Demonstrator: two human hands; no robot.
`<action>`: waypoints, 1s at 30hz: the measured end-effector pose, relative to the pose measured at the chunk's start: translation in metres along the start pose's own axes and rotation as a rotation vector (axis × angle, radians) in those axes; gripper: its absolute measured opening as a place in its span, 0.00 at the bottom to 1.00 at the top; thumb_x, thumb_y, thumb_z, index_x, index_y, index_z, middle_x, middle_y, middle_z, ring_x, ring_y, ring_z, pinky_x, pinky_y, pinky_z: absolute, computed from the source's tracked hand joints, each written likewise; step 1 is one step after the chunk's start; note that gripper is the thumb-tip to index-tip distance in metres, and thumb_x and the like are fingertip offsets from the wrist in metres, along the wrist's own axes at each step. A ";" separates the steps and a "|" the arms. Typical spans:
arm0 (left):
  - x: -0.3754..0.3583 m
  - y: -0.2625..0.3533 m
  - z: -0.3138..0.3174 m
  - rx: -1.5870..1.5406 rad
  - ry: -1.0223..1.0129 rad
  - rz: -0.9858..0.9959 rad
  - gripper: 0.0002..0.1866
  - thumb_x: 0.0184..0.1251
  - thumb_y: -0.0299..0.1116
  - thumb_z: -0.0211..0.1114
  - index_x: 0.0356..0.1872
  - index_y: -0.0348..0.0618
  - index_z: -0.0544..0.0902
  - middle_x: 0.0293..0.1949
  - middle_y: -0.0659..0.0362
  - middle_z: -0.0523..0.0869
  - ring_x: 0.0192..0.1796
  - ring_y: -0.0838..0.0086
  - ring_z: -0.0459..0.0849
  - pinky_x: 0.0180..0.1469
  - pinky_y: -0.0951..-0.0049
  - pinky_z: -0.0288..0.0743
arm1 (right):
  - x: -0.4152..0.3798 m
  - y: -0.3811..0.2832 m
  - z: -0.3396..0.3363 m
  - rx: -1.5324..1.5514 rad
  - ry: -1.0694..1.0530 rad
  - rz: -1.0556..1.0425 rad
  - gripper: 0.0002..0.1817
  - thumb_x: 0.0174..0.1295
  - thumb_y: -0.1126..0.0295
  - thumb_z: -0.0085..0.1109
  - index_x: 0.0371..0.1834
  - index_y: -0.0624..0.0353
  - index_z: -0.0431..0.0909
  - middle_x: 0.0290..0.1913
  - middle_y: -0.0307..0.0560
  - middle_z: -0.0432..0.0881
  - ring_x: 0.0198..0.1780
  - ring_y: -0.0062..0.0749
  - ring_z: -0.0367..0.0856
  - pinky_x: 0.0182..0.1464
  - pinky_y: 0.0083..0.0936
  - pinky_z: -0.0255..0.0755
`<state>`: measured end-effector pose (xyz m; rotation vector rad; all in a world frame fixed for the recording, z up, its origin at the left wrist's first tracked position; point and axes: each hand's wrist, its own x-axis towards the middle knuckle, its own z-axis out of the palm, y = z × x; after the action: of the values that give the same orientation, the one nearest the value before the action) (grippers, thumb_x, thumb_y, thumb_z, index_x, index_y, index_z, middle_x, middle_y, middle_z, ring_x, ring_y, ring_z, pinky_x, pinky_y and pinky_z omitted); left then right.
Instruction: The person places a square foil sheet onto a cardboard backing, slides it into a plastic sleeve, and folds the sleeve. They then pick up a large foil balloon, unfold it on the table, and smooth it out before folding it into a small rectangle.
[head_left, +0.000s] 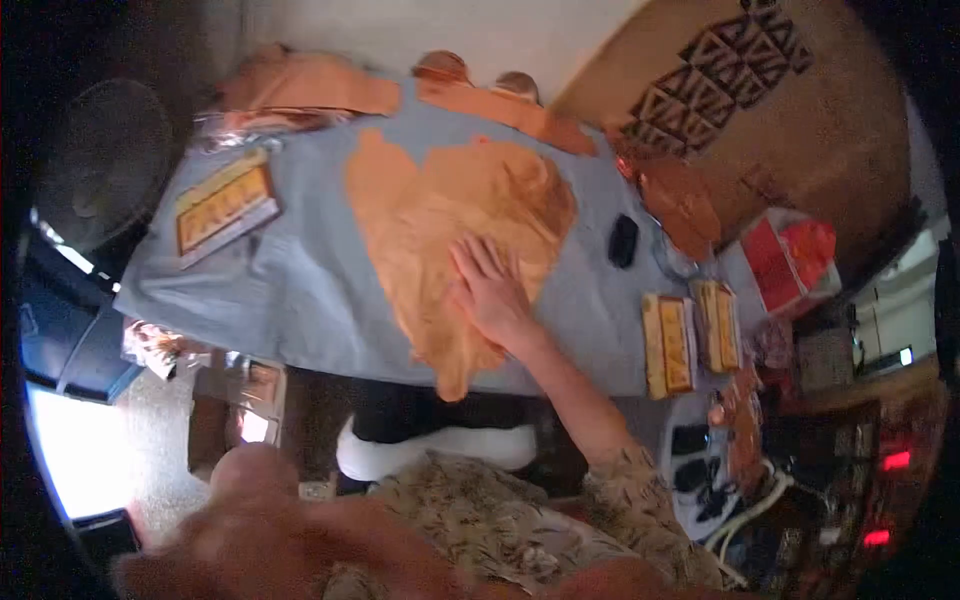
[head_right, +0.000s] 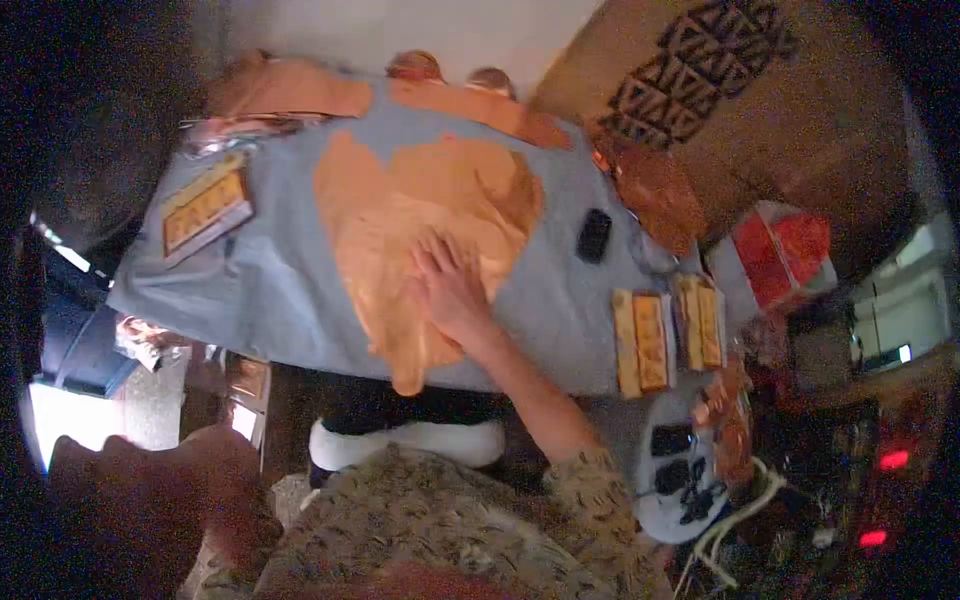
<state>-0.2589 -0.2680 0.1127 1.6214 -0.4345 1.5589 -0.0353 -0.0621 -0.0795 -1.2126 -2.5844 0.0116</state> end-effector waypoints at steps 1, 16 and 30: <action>-0.003 0.007 -0.006 0.161 0.089 0.017 0.15 0.75 0.23 0.59 0.59 0.32 0.78 0.55 0.48 0.85 0.50 0.66 0.85 0.55 0.67 0.78 | -0.005 -0.009 0.007 0.055 0.029 0.016 0.33 0.73 0.55 0.54 0.79 0.53 0.64 0.82 0.52 0.60 0.83 0.51 0.54 0.79 0.64 0.47; -0.121 -0.157 -0.151 2.126 0.268 -1.154 0.30 0.62 0.54 0.74 0.41 0.29 0.85 0.46 0.40 0.82 0.50 0.47 0.80 0.53 0.53 0.76 | -0.004 -0.007 0.008 0.076 0.015 0.018 0.32 0.75 0.52 0.53 0.80 0.46 0.63 0.82 0.53 0.58 0.83 0.55 0.52 0.79 0.66 0.43; -0.108 -0.177 -0.191 1.504 0.933 -1.072 0.44 0.49 0.45 0.86 0.60 0.29 0.71 0.50 0.39 0.87 0.49 0.48 0.89 0.50 0.56 0.83 | -0.004 -0.008 0.009 0.076 0.070 0.037 0.32 0.75 0.51 0.53 0.80 0.45 0.65 0.82 0.49 0.60 0.82 0.53 0.55 0.79 0.65 0.44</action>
<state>-0.2728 -0.0506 -0.0658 1.2171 2.1419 1.4092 -0.0412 -0.0696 -0.0886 -1.2118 -2.4780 0.0723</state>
